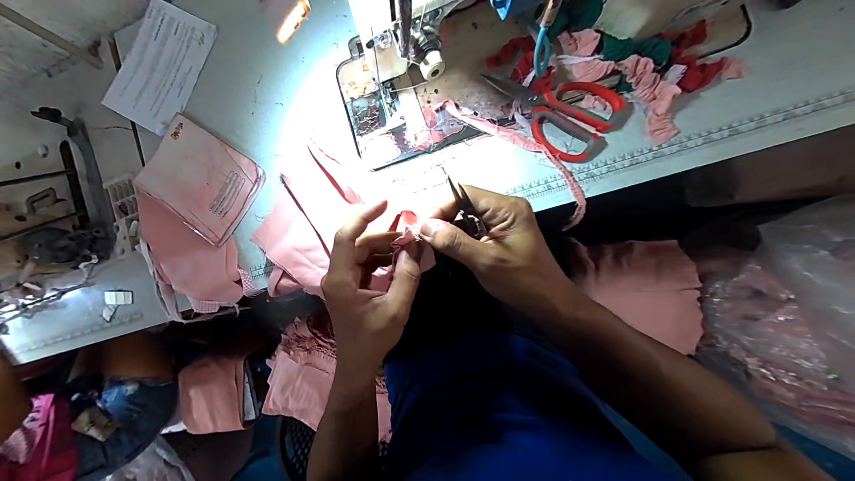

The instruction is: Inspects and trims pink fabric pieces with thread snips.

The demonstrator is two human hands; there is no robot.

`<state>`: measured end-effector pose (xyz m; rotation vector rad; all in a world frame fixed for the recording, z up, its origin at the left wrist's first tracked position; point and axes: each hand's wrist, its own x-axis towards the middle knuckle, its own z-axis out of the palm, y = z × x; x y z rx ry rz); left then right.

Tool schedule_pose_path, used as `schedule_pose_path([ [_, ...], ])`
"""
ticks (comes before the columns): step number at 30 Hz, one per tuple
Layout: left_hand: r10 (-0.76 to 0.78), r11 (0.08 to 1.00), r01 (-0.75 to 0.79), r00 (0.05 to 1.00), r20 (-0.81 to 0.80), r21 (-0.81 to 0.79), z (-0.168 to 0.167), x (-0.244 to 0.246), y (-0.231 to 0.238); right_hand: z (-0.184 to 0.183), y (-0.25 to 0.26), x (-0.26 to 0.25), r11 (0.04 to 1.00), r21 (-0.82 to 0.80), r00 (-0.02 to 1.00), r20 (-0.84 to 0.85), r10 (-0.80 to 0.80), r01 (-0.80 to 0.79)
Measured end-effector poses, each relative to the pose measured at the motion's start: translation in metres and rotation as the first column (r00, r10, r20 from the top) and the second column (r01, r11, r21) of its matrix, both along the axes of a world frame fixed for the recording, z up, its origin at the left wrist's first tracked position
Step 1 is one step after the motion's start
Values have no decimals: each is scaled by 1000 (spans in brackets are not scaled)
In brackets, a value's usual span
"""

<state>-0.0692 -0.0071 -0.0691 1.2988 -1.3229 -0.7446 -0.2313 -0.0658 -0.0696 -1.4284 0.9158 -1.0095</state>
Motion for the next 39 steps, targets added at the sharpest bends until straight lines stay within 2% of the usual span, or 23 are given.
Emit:
schedule_pose_path([
  [2,-33,997,46,980,-198,59,0,1,-2,-3,0,0,996,78,994,99,44,-52],
  [3,-51,994,78,956,-289,82,0,2,-2,-6,0,0,982,163,977,203,59,-94],
  [4,-61,989,103,933,-354,102,-1,3,-3,-8,1,1,960,244,954,294,60,-136],
  [6,-60,986,118,908,-415,116,-3,2,-4,-11,3,1,932,321,930,366,42,-169],
  [8,-62,990,107,921,-385,95,-5,-1,-4,-8,4,1,965,248,965,260,20,-87],
  [10,-55,994,84,938,-342,71,-4,-3,-4,-3,5,1,997,72,999,46,-25,22],
  [12,-13,996,38,957,-289,79,-2,-6,-4,-3,7,2,994,-75,992,-91,-84,77],
  [18,79,996,-74,990,-121,42,1,-10,-4,-6,12,-2,934,-341,948,-249,-199,106],
  [23,28,999,-27,998,-51,18,2,-11,-1,-3,12,-7,911,-401,919,-312,-239,101],
  [25,3,1000,-2,998,-63,10,1,-13,-2,-4,9,-7,937,-332,934,-289,-209,107],
  [26,7,1000,-5,995,-95,17,1,-14,-3,-4,8,-5,970,-216,961,-223,-162,113],
  [27,12,999,-7,989,-145,36,0,-15,-4,-6,8,-3,994,-23,989,-99,-109,107],
  [29,24,996,2,960,-278,95,-3,-16,-7,-10,8,1,920,391,973,205,-106,18],
  [30,37,993,-1,953,-301,118,-4,-17,-8,-12,9,0,887,462,963,238,-128,4],
  [31,48,991,-9,951,-304,130,-5,-17,-10,-13,11,-2,897,441,971,204,-127,25],
  [33,57,991,-19,954,-296,130,-4,-18,-11,-11,19,-9,966,252,995,61,-76,58],
  [35,52,992,-15,953,-300,125,-2,-18,-11,-6,26,-16,995,103,999,-51,-12,17],
  [39,51,992,-13,952,-302,124,0,-20,-14,-4,33,-18,999,-24,965,-258,-53,49],
])
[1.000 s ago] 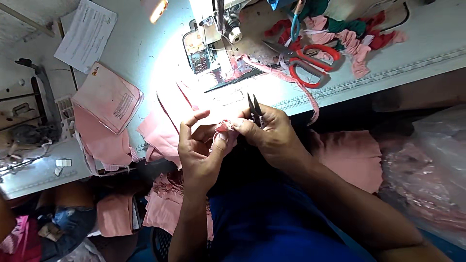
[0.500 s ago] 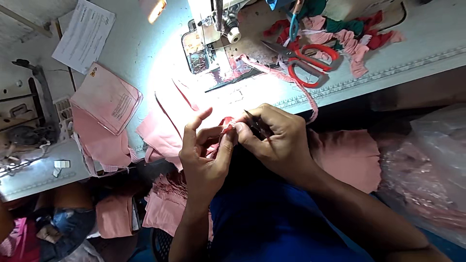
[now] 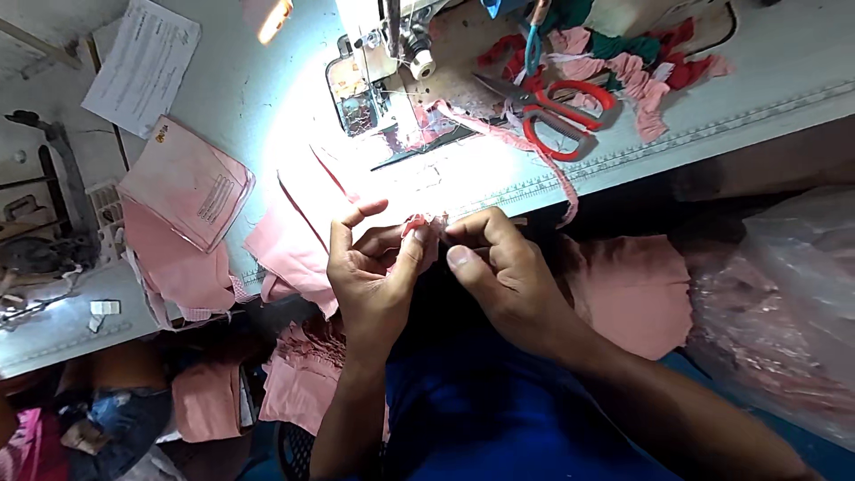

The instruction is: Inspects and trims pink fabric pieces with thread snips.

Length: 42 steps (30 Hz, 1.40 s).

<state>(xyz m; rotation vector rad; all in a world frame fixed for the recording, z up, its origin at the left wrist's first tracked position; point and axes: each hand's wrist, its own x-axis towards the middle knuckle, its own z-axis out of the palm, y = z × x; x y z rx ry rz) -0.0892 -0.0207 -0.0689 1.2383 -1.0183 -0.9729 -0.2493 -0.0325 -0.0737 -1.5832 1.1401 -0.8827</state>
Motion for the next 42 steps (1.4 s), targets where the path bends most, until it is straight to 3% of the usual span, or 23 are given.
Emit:
schedule_pose_path([
  [11,18,1000,-18,998,57,-7,-4,-2,2,-1,1,4,996,12,990,-109,-85,86],
  [21,5,998,6,987,158,-69,-6,0,2,1,-3,10,994,44,994,-58,-97,100],
  [23,-1,998,13,985,172,-69,-6,1,3,1,-5,9,994,75,997,17,-76,74],
  [25,-4,998,16,985,174,-66,-5,2,3,-3,-9,8,987,163,980,196,-41,8],
  [29,-19,996,33,988,151,-86,-3,2,3,-16,-17,7,856,419,699,708,-100,-302],
  [31,-9,996,20,994,113,-93,-5,0,3,-19,-19,7,810,437,600,788,-135,-392],
  [32,-1,996,10,995,101,-92,-5,1,2,-19,-19,7,809,437,599,789,-134,-394],
  [35,6,996,4,995,103,-92,-5,3,1,-18,-17,7,902,359,756,652,-58,-240],
  [38,13,996,-4,995,97,-94,-5,4,1,-12,-15,8,995,80,959,272,-75,55],
  [40,18,995,-6,993,116,-102,-5,3,2,-8,-16,8,985,-95,984,116,-133,145],
  [42,15,994,2,989,149,-112,-5,2,3,-3,-20,9,974,-172,989,32,-145,148],
])
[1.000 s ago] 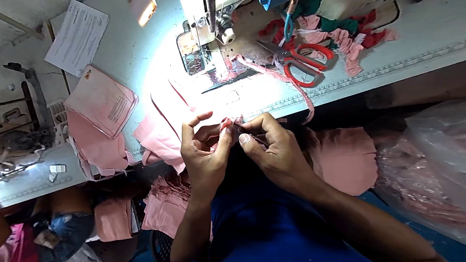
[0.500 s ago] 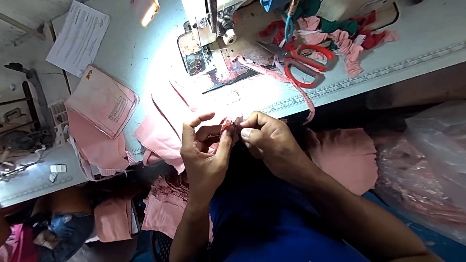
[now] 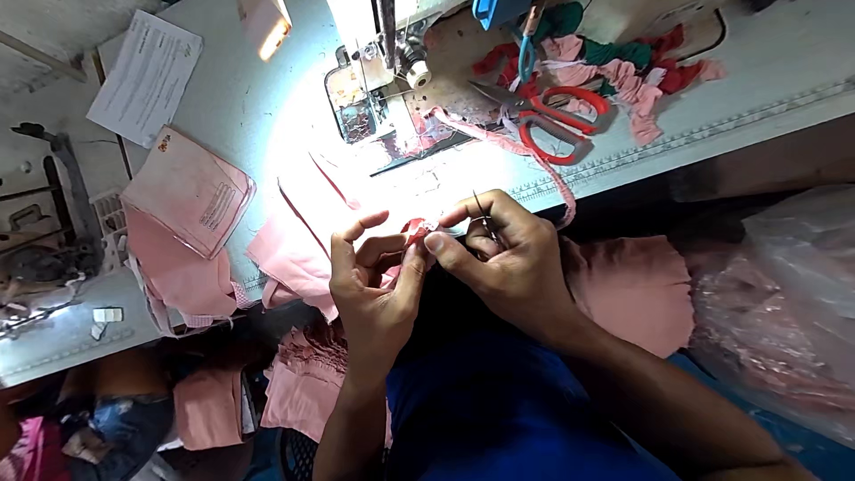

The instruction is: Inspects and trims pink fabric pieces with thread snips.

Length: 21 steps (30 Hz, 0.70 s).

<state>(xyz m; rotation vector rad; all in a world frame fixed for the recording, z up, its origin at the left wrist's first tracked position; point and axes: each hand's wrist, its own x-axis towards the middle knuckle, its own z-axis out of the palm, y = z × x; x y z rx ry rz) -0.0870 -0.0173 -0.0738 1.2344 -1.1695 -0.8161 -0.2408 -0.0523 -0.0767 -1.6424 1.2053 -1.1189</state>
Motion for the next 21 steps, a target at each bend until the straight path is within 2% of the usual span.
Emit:
schedule_pose_path([
  [2,-3,1000,3,1000,9,-11,-1,0,0,4,-5,-1,997,52,999,12,48,-49],
  [3,-7,1000,7,1000,-23,-12,-2,1,1,5,-7,-2,988,130,990,117,74,-89],
  [4,-13,1000,12,996,-85,-10,-2,1,1,5,-8,-1,960,240,950,304,68,-146],
  [5,-13,1000,14,986,-167,2,-3,1,1,2,-8,1,906,368,858,514,-10,-210],
  [6,0,1000,8,968,-253,29,-4,2,0,0,-5,5,838,472,745,655,-127,-272],
  [7,11,998,8,946,-323,60,-6,2,-1,-1,-2,8,779,543,653,719,-239,-313],
  [8,19,997,11,931,-364,80,-8,3,-3,-2,1,11,745,583,609,731,-308,-324],
  [10,32,995,3,935,-352,97,-11,3,-4,-4,5,15,775,571,635,711,-302,-270],
  [14,-32,993,53,982,-185,109,-6,-1,-3,-9,5,14,923,368,842,529,-109,-111],
  [16,0,993,13,994,-107,121,-8,-4,-2,-9,5,11,960,272,921,388,-49,-64],
  [19,31,997,-32,999,23,69,-12,-1,-2,-18,-2,0,988,125,993,96,74,-86],
  [21,-20,999,18,998,66,33,-13,1,-1,-23,-10,-4,984,79,987,10,158,-158],
])
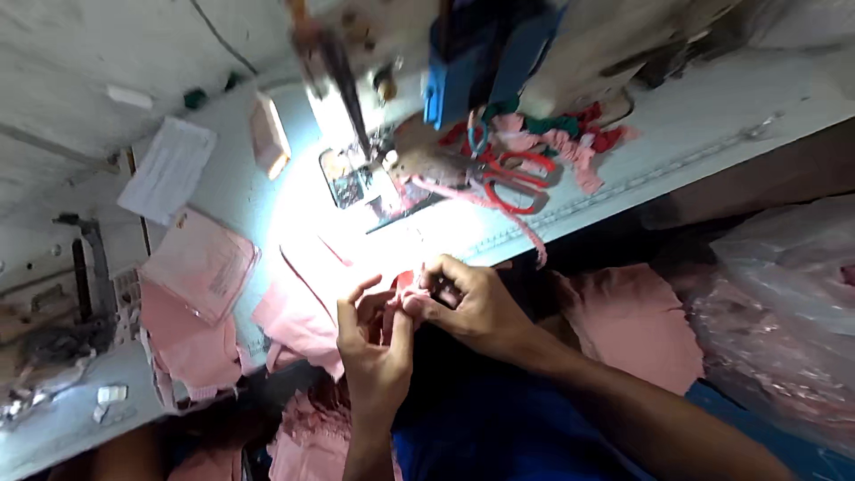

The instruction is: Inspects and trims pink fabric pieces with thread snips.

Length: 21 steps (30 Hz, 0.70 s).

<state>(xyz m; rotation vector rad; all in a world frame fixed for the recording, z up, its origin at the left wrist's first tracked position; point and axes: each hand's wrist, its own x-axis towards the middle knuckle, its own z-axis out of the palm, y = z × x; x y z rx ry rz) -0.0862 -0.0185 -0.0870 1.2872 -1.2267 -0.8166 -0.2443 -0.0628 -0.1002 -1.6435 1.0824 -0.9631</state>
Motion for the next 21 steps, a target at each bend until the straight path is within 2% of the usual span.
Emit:
schedule_pose_path([
  [2,-43,998,43,999,-2,-40,-1,2,0,-1,-9,-2,992,-72,994,24,104,-102],
  [4,-31,997,29,999,-28,-67,1,2,-1,-5,-16,-1,984,-124,986,90,143,-132],
  [8,-31,996,23,995,-97,-83,0,1,-2,-1,4,22,980,-201,992,128,24,3],
  [10,7,987,-19,997,-81,-158,6,9,7,-1,7,22,965,-254,982,190,-21,69],
  [13,135,951,-141,990,-39,-275,19,40,17,-13,-8,2,946,-102,938,197,-284,308],
  [14,146,950,-148,989,-28,-277,20,45,17,-13,-7,3,951,-113,946,189,-264,288],
  [17,114,969,-107,993,17,-224,22,37,27,1,26,18,947,-314,982,188,-1,61],
  [18,171,956,-159,985,31,-246,26,42,32,2,30,15,937,-338,985,172,-29,87],
  [21,460,848,-419,886,57,-324,44,110,49,-12,0,-48,899,-143,911,62,-408,413],
])
